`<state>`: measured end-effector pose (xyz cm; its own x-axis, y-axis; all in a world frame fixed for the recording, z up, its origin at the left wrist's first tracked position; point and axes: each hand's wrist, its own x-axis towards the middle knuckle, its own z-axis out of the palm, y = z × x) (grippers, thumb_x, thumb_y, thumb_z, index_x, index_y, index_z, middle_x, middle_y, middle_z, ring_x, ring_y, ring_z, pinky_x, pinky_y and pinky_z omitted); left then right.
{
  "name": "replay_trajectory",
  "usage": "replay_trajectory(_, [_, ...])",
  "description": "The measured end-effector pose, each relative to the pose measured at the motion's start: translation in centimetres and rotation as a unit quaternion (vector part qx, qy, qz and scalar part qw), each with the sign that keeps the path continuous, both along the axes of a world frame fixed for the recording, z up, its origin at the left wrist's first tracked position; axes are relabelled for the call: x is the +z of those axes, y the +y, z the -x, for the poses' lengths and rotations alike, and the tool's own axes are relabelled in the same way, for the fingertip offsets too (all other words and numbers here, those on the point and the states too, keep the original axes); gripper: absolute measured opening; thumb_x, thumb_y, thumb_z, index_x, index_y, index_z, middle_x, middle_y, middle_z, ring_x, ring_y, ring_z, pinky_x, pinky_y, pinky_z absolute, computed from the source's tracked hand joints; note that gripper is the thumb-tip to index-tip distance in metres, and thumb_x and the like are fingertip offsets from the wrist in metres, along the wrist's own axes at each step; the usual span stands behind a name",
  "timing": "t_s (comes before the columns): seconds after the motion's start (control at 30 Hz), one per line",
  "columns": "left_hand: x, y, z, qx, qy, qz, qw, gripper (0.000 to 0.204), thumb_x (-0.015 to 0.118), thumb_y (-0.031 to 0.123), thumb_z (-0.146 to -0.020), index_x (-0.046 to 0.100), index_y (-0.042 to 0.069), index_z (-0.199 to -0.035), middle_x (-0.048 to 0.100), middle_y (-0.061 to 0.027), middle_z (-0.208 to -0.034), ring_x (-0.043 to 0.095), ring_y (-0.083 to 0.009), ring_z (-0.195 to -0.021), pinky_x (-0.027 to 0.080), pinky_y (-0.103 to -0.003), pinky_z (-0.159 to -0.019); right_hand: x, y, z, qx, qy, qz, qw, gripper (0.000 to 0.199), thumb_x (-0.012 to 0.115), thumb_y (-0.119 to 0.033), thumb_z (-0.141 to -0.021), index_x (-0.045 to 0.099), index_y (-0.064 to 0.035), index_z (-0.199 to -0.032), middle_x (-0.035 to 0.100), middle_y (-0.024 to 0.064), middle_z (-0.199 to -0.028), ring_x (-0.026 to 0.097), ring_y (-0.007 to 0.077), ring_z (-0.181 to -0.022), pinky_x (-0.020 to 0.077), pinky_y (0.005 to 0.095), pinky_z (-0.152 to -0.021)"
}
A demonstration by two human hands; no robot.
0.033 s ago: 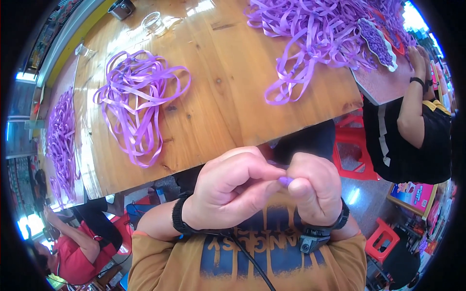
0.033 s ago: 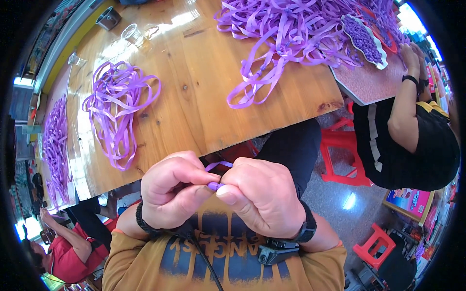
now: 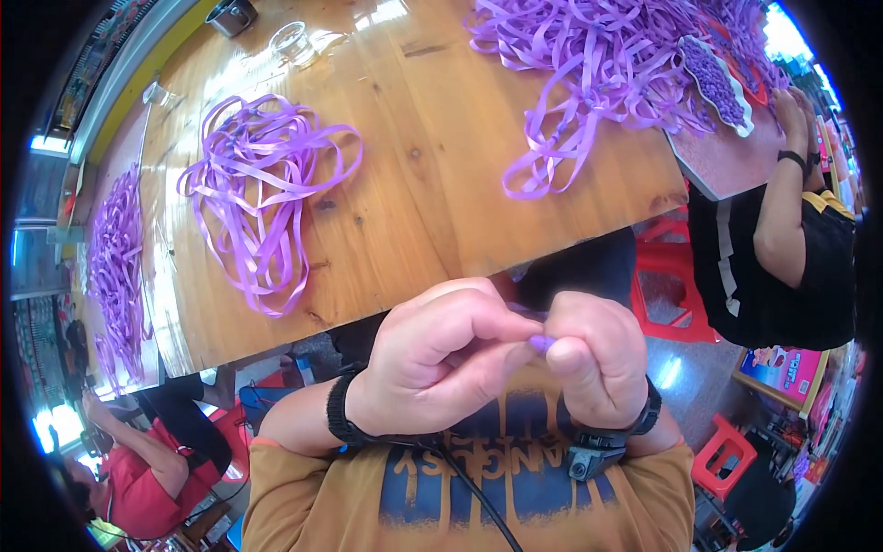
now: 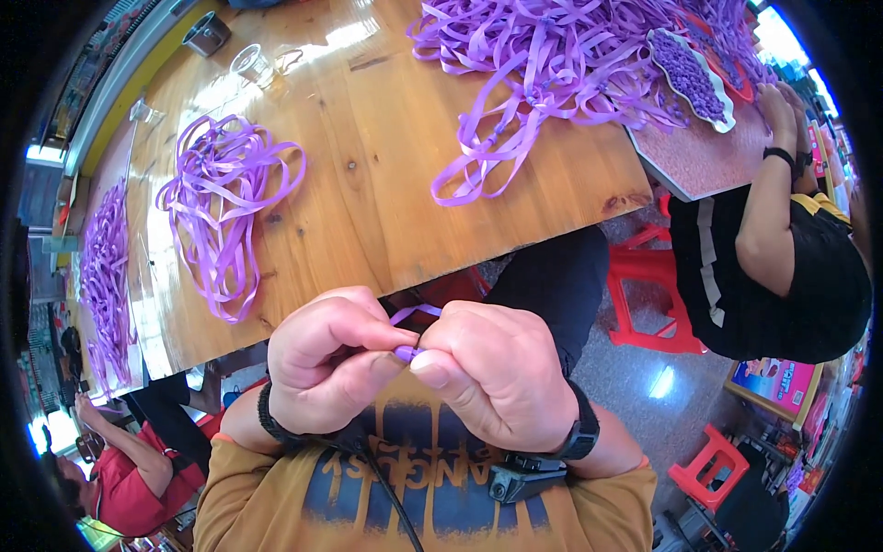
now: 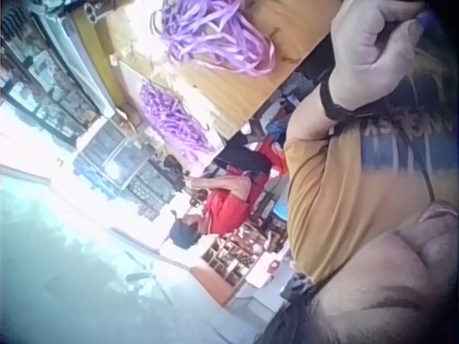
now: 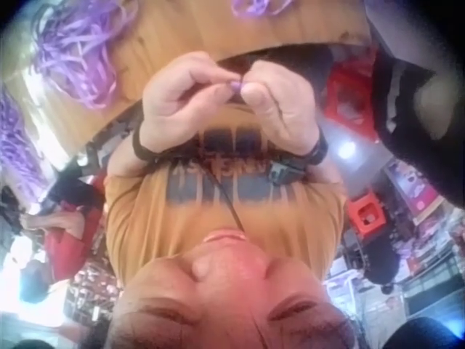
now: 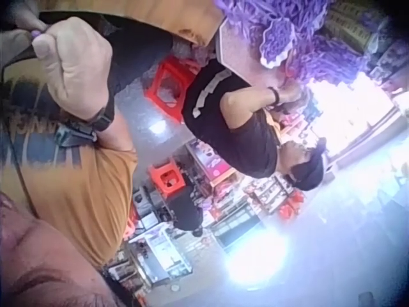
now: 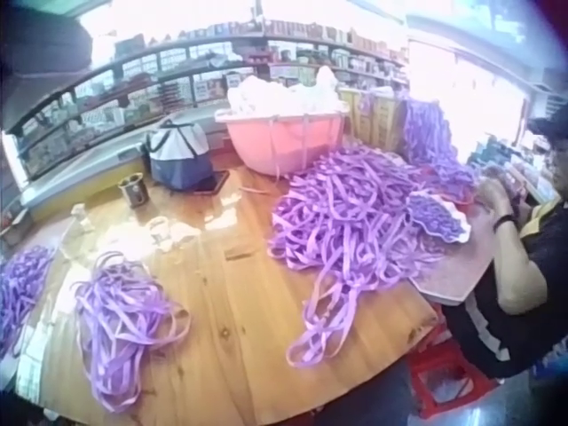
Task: A worker is sitting at a wooden table, manually sorting and organizing long purple ribbons in a factory setting.
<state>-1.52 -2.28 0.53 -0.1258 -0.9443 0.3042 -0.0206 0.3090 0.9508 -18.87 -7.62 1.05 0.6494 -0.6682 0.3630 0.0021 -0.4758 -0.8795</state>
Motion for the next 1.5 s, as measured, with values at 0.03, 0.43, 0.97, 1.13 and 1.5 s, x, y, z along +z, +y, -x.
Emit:
replay_trajectory(0.03, [0.0,0.0,0.0,0.002,0.0,0.0,1.0,0.012,0.061,-0.001,-0.078,0.061,0.0,-0.09,0.055,-0.0064,-0.074,0.05,-0.0128,-0.063,0.036,-0.024,-0.055,0.0,0.1,-0.1,0.001,-0.006,-0.011,1.0,0.021,0.055,-0.019,-0.088,0.053,-0.0026,-0.076,0.046,0.0084,-0.061,0.046,0.0249,-0.05,0.037,0.0324,-0.046])
replay_trajectory(0.43, [0.1,0.2,-0.4,-0.011,-0.02,0.04,0.999,0.01,0.061,0.001,-0.079,0.06,0.0,-0.089,0.054,-0.0058,-0.071,0.048,-0.0119,-0.056,0.036,-0.022,-0.05,-0.3,0.3,0.1,0.032,-0.037,-0.103,0.993,0.022,0.053,-0.018,-0.089,0.053,-0.0004,-0.075,0.05,0.0085,-0.065,0.048,0.0223,-0.053,0.0383,0.0304,-0.048])
replay_trajectory(0.97, [-1.5,5.2,-14.3,0.17,0.645,0.025,0.745,0.012,0.047,0.008,-0.09,0.051,0.002,-0.1,0.043,0.0004,-0.073,0.046,-0.0094,-0.066,0.037,-0.029,-0.07,-3.0,-5.3,16.6,-0.177,-0.615,-0.345,0.687,0.008,0.047,-0.012,-0.091,0.049,-0.0044,-0.087,0.046,0.0027,-0.074,0.046,0.0123,-0.073,0.0356,0.0262,-0.06])
replay_trajectory(1.13, [-0.9,5.8,-14.8,0.111,0.684,0.069,0.718,0.009,0.046,0.005,-0.089,0.047,0.001,-0.096,0.042,-0.0007,-0.072,0.047,-0.0112,-0.065,0.038,-0.03,-0.069,-6.0,-5.2,20.0,-0.089,-0.598,-0.449,0.658,0.011,0.049,-0.013,-0.09,0.055,-0.0047,-0.094,0.054,0.0022,-0.086,0.051,0.014,-0.088,0.0349,0.0244,-0.058])
replay_trajectory(1.5, [0.6,6.0,-14.1,0.118,0.678,0.133,0.713,0.006,0.046,0.005,-0.088,0.045,0.001,-0.093,0.039,-0.001,-0.071,0.043,-0.0106,-0.059,0.036,-0.027,-0.063,-4.3,-5.2,17.6,-0.223,-0.624,-0.444,0.603,0.013,0.05,-0.013,-0.091,0.054,-0.0008,-0.092,0.055,0.0035,-0.079,0.053,0.0129,-0.078,0.0363,0.0234,-0.056])
